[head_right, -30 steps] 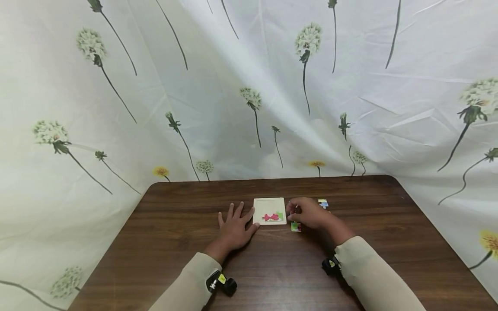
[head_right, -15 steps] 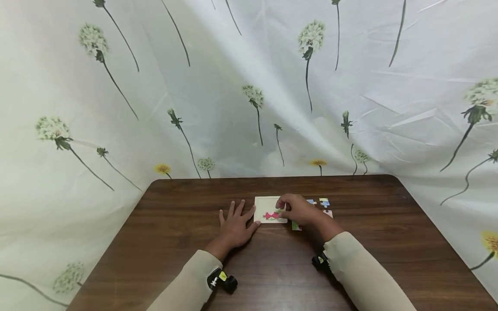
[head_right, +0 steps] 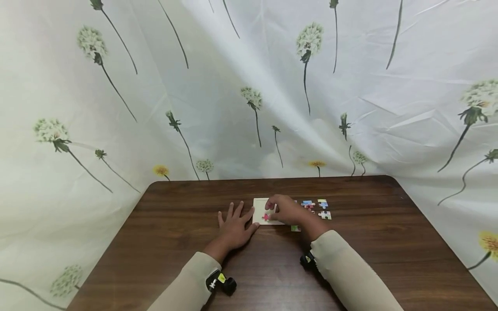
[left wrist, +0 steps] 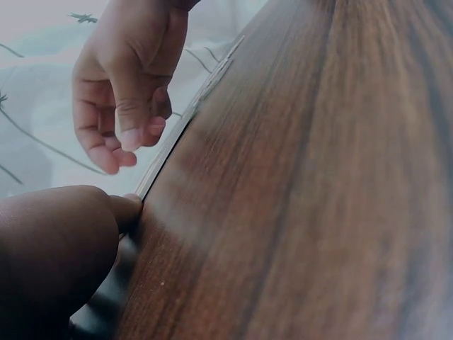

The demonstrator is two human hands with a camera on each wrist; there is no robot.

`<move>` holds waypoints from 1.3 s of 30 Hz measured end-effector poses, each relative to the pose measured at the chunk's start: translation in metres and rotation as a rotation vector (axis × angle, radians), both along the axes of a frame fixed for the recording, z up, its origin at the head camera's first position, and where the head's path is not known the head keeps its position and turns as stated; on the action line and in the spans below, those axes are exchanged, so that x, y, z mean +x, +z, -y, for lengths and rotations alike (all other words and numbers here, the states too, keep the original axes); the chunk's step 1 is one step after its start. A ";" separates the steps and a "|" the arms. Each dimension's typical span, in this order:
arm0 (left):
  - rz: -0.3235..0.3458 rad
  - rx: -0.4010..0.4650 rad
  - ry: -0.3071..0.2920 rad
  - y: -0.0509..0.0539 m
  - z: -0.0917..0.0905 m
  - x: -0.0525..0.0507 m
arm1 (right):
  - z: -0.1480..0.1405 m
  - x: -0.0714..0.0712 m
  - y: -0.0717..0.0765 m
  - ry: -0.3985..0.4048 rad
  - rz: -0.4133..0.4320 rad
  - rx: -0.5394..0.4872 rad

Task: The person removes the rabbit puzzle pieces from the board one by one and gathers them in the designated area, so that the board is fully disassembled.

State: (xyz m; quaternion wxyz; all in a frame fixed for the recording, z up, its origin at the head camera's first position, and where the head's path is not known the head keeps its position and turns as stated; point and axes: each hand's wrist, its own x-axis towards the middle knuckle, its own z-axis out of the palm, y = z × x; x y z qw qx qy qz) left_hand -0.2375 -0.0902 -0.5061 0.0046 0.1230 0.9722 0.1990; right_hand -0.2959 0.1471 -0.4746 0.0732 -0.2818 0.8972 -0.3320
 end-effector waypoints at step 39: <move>-0.007 0.004 -0.004 -0.007 0.002 -0.003 | 0.020 -0.005 -0.001 -0.002 0.112 0.108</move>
